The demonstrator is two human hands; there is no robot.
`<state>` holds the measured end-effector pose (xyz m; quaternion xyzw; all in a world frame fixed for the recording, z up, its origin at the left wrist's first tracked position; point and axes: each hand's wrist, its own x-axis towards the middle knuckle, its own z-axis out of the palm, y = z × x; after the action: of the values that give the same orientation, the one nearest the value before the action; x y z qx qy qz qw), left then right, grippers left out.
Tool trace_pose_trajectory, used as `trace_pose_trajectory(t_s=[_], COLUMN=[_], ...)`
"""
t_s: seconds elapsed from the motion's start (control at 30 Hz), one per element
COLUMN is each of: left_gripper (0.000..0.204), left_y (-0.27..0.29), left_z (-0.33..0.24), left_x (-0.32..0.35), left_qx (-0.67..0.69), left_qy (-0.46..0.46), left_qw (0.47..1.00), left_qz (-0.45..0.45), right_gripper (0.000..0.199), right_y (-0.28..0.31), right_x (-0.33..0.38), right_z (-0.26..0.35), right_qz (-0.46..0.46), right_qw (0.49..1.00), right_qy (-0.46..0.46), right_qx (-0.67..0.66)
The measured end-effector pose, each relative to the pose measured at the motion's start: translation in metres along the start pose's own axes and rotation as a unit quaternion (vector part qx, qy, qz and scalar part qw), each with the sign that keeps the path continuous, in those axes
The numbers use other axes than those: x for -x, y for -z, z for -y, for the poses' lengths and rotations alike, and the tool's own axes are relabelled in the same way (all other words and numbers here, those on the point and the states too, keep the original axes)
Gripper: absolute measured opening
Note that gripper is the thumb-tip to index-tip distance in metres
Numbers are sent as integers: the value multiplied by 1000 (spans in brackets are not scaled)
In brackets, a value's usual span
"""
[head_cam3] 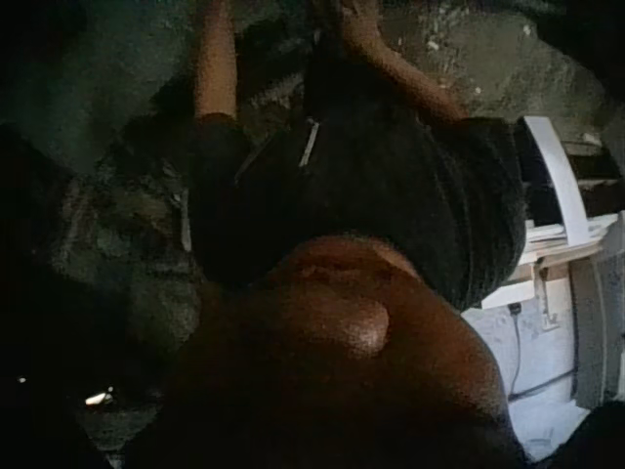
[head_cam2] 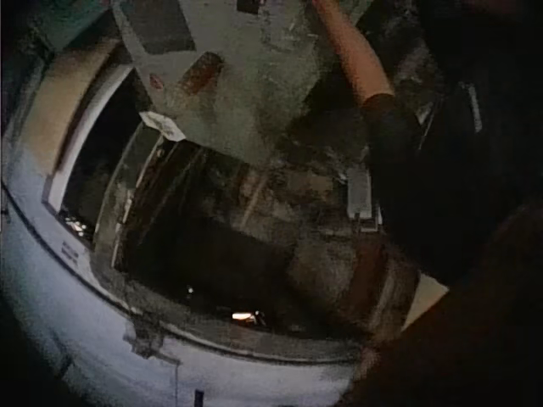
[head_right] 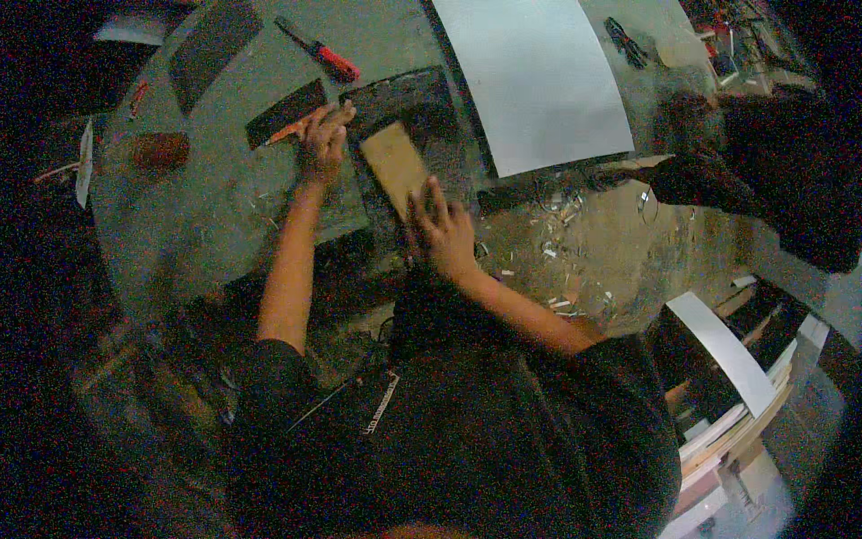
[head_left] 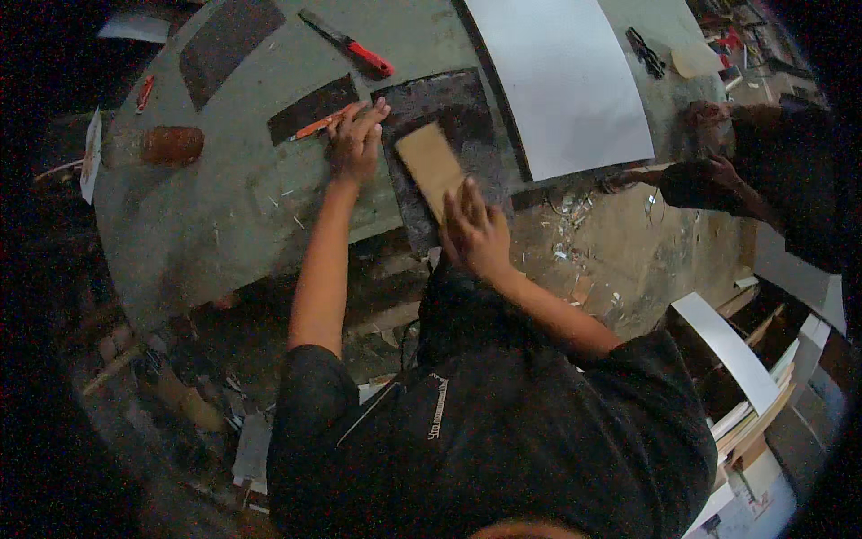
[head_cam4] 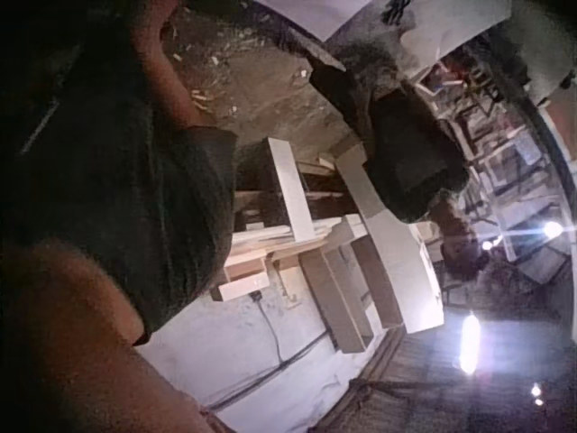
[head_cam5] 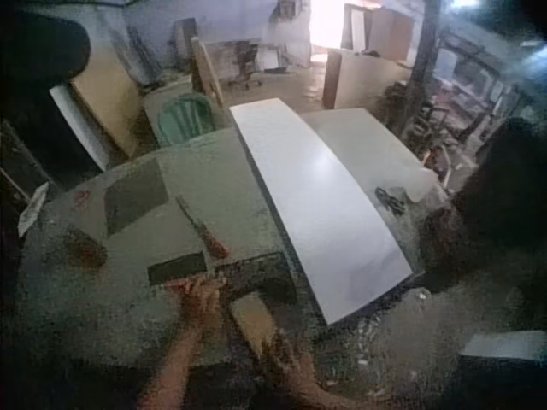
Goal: The person rubs a board using a wooden block, folds the edges of a sheet of sandpaper by hand, sprays liquid from a spray bottle, and trims the sheet using a utility blade.
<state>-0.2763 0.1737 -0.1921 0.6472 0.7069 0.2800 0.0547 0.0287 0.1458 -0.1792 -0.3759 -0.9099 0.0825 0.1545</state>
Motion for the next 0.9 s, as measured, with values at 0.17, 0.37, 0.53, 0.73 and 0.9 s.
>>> trace_pose_trajectory(t_s=[0.17,0.37,0.53,0.73,0.9], left_gripper=[63,87,83,83,81], left_y=[6,3,13,-1,-2], left_z=[-21,-9,-8,-5,-14], left_x=[-14,-16,-6,-14,-12], left_qx=[49,34,70,79,64], left_qy=[5,-10,75,70,78], left_qw=[999,999,994,993,994], left_qz=[-19,-27,-30,-57,-46], right_gripper=[59,63,66,58,64], right_y=[-3,-21,-3,18,-4], right_x=[-42,-49,29,-112,-63], right_z=[-8,27,41,-28,-7], right_qz=[-38,-124,17,-111,-100], right_qw=[999,989,999,986,990], right_qy=[13,-80,5,-98,-94], right_qx=[25,15,-38,75,33])
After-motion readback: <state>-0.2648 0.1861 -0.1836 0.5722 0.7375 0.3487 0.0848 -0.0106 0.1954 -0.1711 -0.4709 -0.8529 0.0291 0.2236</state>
